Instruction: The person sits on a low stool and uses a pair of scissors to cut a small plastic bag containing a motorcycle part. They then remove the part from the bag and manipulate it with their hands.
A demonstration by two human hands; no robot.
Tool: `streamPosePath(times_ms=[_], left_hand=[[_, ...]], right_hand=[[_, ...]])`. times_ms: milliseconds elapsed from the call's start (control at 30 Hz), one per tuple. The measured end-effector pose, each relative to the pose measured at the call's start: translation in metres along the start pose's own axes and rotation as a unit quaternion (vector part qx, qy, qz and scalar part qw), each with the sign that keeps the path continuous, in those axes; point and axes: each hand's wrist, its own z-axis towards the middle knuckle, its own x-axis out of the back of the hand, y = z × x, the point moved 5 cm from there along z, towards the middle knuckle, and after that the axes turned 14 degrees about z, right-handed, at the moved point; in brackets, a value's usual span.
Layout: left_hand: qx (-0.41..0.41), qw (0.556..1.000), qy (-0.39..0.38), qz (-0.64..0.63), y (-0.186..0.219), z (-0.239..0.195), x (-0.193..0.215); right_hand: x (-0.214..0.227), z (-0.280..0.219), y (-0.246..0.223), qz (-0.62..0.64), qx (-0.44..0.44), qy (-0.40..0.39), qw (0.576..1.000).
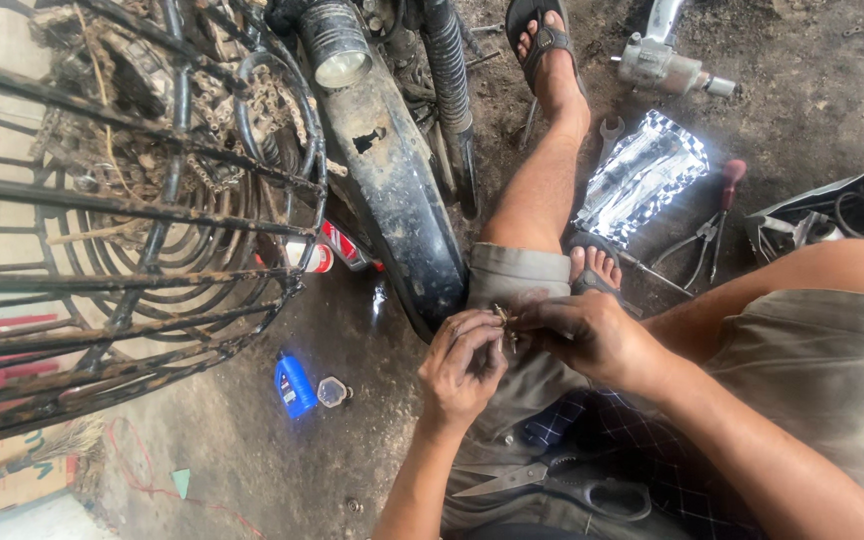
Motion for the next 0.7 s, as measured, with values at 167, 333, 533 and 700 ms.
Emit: streamPosePath(times_ms=[167, 333, 533, 700], left_hand=[[0.009, 0.999, -0.024, -0.02, 0.003, 0.009, 0.003], [0.022, 0.998, -0.044, -0.03, 0.003, 0.012, 0.005], [0.027, 0.996, -0.07, -0.052, -0.002, 0.012, 0.006], [0.027, 0.995, -0.083, -0.052, -0.005, 0.01, 0.008]], right_hand=[[-0.003, -0.001, -0.01, -0.1, 0.114, -0.036, 0.988], [-0.012, -0.004, -0.01, -0.18, 0.212, -0.083, 0.957], [-0.014, 0.002, -0.017, -0.175, 0.149, -0.058, 0.971], [-0.015, 0.001, -0.008, -0.175, 0.102, 0.002, 0.979]])
